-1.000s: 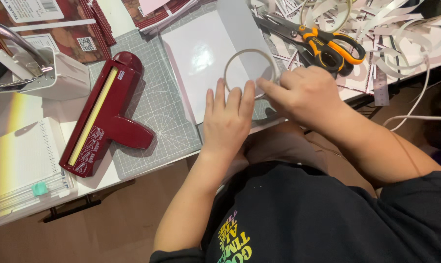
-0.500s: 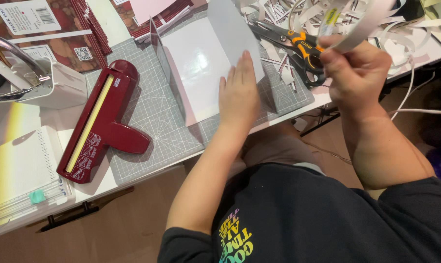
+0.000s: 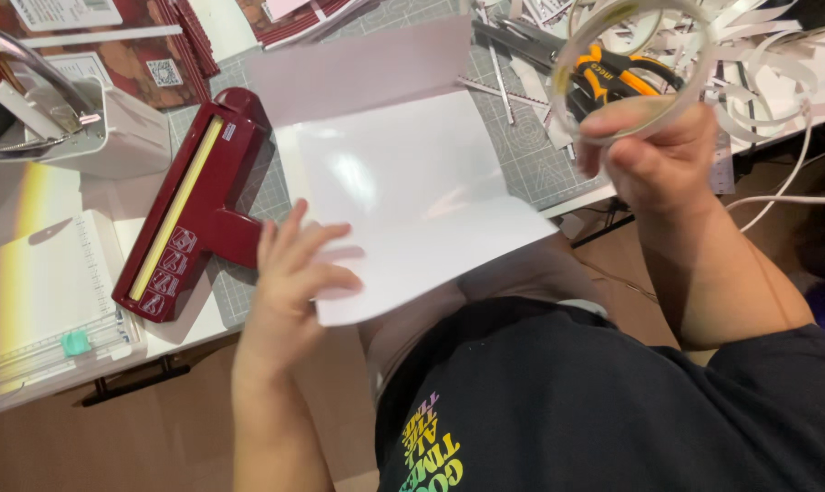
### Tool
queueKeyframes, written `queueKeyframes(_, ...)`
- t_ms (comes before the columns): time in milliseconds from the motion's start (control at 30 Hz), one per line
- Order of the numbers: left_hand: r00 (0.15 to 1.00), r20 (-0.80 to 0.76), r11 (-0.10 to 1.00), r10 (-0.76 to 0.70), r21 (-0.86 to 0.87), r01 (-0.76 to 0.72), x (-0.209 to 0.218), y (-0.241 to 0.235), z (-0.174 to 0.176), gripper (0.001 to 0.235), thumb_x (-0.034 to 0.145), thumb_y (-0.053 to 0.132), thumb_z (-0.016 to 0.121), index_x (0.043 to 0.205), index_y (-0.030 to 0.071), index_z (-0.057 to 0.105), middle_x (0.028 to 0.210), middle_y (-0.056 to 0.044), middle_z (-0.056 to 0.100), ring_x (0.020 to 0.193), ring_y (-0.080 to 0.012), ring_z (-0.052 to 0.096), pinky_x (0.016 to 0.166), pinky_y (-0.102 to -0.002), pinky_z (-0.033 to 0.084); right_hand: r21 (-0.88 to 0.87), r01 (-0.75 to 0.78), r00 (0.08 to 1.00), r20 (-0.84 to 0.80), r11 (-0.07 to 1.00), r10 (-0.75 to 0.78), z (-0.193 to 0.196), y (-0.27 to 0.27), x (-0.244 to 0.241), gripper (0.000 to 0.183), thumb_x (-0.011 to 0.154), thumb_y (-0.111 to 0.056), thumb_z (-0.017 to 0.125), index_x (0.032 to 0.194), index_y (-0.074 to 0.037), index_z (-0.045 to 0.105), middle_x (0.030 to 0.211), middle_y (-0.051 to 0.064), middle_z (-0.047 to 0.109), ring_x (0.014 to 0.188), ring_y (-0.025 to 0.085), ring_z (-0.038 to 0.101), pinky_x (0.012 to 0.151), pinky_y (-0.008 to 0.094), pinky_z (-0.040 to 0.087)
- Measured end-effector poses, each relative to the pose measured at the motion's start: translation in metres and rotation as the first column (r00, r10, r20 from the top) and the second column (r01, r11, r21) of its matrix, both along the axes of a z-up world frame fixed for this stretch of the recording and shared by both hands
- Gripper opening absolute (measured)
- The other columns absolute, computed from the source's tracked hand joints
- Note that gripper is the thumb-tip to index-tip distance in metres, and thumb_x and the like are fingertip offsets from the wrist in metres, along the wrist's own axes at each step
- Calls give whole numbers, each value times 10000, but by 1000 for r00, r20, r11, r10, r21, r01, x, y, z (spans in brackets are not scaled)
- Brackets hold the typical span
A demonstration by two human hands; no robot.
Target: The person places items into a white envelope, applies adhesive tape from a roll to seal the edges, and uses scissors to cut the tape.
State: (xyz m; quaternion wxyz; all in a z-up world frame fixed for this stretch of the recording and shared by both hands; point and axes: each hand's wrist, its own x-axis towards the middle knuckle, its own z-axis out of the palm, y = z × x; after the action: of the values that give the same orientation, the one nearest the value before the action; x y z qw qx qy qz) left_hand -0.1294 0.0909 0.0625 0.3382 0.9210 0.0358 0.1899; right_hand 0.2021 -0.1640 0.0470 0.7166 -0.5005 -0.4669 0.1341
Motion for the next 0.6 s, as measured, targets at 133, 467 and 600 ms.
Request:
queueKeyframes(133,996,-82,941,26,-335,-53,-5,37,10,119,881,191,729,814,211,633,1478,-83,576,1583,-429,351,1249,-538,314,39,-462,882,-87,886,464,-10,30,-6,252,1005,-325,685,1107,-98,727,861,121,753,670,192,767,571,223,676)
queueKeyframes(467,951,-245,962,189,241,-129,30,109,16,517,736,-298,454,906,107,726,1522,-182,564,1524,-504,301,1228,-565,258,130,-609,578,-603,783,550,-32,64,-34,314,1011,-317,673,1137,-34,726,778,235,708,891,333,751,1223,625,414)
queueKeyframes(600,824,-311,770,474,600,-216,31,73,50,292,885,-117,549,922,72,769,1614,-288,444,1478,-598,209,1227,-660,181,-40,-571,708,-531,820,466,-37,67,-34,499,991,-474,623,1128,-2,708,741,219,678,943,427,729,1066,536,527)
